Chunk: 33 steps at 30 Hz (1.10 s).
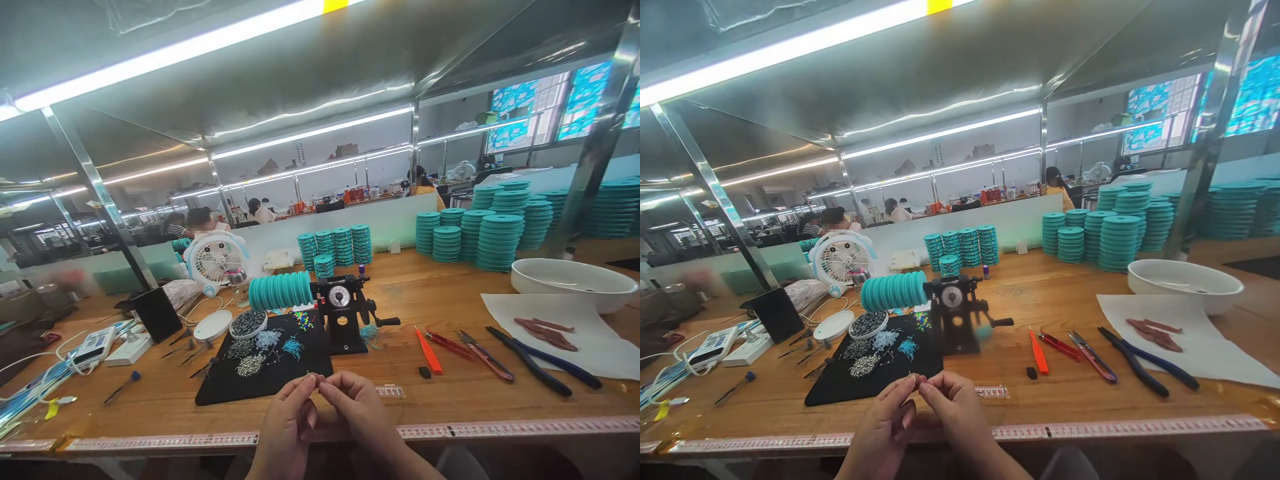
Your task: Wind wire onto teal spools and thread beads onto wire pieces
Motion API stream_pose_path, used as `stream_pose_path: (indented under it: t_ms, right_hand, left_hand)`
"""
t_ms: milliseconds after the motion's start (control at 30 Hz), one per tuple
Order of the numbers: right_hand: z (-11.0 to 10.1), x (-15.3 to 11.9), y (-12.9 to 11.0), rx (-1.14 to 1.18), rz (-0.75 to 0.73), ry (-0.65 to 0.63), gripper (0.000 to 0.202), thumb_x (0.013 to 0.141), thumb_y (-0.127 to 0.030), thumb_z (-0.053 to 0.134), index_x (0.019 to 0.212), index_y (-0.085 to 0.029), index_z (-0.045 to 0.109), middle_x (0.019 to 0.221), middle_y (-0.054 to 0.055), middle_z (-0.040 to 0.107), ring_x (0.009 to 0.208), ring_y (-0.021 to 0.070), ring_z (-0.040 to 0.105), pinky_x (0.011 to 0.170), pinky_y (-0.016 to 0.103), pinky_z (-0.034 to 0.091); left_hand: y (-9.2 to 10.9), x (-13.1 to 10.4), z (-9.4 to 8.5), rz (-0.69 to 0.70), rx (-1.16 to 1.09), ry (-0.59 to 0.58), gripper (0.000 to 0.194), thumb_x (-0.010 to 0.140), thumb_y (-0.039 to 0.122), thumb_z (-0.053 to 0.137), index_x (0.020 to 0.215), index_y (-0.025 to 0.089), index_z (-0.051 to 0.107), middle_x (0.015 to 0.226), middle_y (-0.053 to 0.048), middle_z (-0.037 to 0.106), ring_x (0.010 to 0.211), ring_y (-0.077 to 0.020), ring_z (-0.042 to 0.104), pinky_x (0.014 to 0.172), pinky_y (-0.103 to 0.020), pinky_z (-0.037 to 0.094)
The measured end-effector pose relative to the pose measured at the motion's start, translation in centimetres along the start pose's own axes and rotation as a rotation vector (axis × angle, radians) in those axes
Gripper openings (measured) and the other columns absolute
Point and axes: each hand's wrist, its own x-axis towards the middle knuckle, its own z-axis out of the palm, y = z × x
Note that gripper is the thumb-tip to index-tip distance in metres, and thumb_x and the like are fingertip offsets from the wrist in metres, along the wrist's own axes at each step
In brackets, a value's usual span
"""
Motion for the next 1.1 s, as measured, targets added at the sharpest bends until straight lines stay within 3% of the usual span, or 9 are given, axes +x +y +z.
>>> stream_pose_path:
  t_ms: [100, 200, 300, 467, 633, 1100]
  right_hand:
    - [-0.1, 0.1, -0.1, 0.036, 0.023, 0.026, 0.03, 0.071, -0.043, 0.071, 0.064, -0.015, 0.064, 0.059, -0.001, 0.058, 0.059, 0.0131, 0.049, 0.059, 0.024, 0.038]
    - [0.1, -0.1, -0.2, 0.069, 0.01, 0.058, 0.03, 0.07, -0.042, 0.072, 0.062, -0.015, 0.062, 0.055, -0.003, 0.055, 0.054, 0.0111, 0.046, 0.054, 0.022, 0.036]
    - [0.9, -0.5, -0.7, 0.094, 0.01, 0.057, 0.03, 0.071, -0.042, 0.071, 0.062, -0.016, 0.06, 0.057, 0.0, 0.06, 0.053, 0.0124, 0.052, 0.051, 0.022, 0.038]
    - [2.3, -1.3, -1.7, 0.109, 0.028, 0.039, 0.032, 0.073, -0.044, 0.067, 0.063, -0.017, 0.053, 0.053, 0.002, 0.063, 0.044, 0.016, 0.059, 0.043, 0.023, 0.04]
    - [2.8, -1.5, -1.6, 0.049, -0.032, 0.074, 0.031, 0.075, -0.042, 0.066, 0.061, -0.018, 0.052, 0.057, 0.003, 0.065, 0.043, 0.0172, 0.061, 0.044, 0.027, 0.047]
    - [2.9, -1.6, -1.5, 0.103, -0.036, 0.065, 0.03, 0.076, -0.039, 0.065, 0.06, -0.018, 0.051, 0.057, 0.003, 0.065, 0.041, 0.0162, 0.06, 0.044, 0.027, 0.049]
  left_hand:
    - [0.0, -0.1, 0.1, -0.07, -0.162, 0.048, 0.024, 0.061, 0.024, 0.077, 0.08, 0.013, 0.068, 0.084, -0.004, 0.066, 0.042, -0.0012, 0.037, 0.034, -0.012, 0.026]
    - [-0.1, -0.2, 0.2, -0.137, -0.274, 0.027, 0.016, 0.069, 0.018, 0.071, 0.083, 0.011, 0.065, 0.068, 0.002, 0.058, 0.038, -0.0003, 0.033, 0.03, -0.011, 0.022]
    - [-0.3, -0.2, 0.5, -0.189, -0.345, -0.008, 0.01, 0.077, 0.018, 0.064, 0.083, 0.011, 0.064, 0.055, 0.006, 0.047, 0.034, -0.0002, 0.03, 0.028, -0.011, 0.018]
    - [-1.0, -0.1, 0.4, -0.263, -0.473, -0.02, 0.01, 0.083, 0.021, 0.059, 0.082, 0.013, 0.063, 0.044, 0.009, 0.036, 0.031, -0.0025, 0.029, 0.035, -0.015, 0.032]
    - [-1.4, 0.2, -0.2, -0.332, -0.51, -0.043, 0.01, 0.078, 0.023, 0.066, 0.083, 0.015, 0.063, 0.044, 0.008, 0.04, 0.03, -0.0016, 0.026, 0.031, -0.014, 0.018]
    - [-1.3, -0.1, 0.0, -0.274, -0.415, -0.087, 0.015, 0.074, 0.025, 0.07, 0.08, 0.015, 0.062, 0.044, 0.007, 0.043, 0.03, -0.0028, 0.029, 0.031, -0.014, 0.022]
